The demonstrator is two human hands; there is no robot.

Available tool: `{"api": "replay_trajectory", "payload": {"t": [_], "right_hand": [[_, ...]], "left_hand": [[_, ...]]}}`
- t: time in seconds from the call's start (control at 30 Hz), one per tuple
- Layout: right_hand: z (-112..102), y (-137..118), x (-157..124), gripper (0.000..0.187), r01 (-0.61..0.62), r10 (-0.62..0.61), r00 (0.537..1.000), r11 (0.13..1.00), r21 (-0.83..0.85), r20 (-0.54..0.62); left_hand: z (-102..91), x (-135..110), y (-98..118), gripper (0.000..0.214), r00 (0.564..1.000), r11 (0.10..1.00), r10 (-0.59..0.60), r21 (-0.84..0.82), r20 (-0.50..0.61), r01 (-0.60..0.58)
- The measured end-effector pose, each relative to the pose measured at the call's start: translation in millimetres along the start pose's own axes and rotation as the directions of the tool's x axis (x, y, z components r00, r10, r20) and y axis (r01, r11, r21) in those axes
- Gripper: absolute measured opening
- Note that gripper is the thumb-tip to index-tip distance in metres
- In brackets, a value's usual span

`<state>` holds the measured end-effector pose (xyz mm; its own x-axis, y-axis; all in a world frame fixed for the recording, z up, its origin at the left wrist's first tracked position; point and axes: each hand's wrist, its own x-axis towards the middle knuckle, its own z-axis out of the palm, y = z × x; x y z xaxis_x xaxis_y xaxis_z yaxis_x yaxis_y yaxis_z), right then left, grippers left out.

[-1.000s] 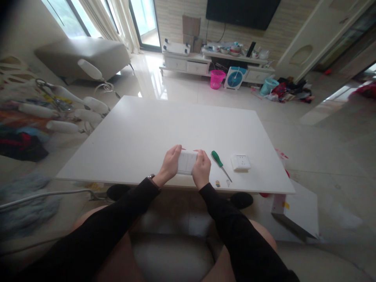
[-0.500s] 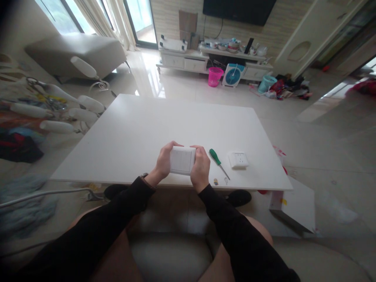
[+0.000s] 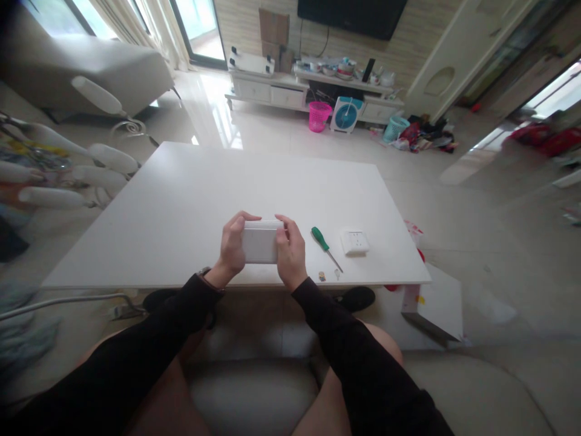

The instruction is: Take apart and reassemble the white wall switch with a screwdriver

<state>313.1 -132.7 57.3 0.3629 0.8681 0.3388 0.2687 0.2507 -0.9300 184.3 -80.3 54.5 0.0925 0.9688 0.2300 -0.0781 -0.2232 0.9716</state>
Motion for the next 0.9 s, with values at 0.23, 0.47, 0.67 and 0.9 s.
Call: {"api": "replay_trajectory", "payload": {"t": [0.23,0.47,0.67,0.9], "right_hand": [[3,6,3,0.052,-0.093,0.091,0.993,0.995,-0.028,-0.074],[9,16,-1,0.059,-0.144,0.142,0.987,0.990,0.015,0.072],[9,27,-7,0.093,-0.145,0.143,0.966,0.989,-0.005,0.216],[4,30,2,0.094,-0.256,0.248,0.959,0.966,0.041,0.134]], "left_hand": [[2.1,-1,-1,0.044,0.999,0.998,-0.035,0.061,0.005,0.035],[-0.2,7,-6,0.034,0.987,0.978,-0.005,0.206,-0.163,0.039],[-1.9,6,-15,0.028,0.991,0.961,-0.070,0.257,-0.113,0.097],[1.8,-1,-8,0.038,0.998,0.969,-0.047,0.244,0.031,0.038]]}}
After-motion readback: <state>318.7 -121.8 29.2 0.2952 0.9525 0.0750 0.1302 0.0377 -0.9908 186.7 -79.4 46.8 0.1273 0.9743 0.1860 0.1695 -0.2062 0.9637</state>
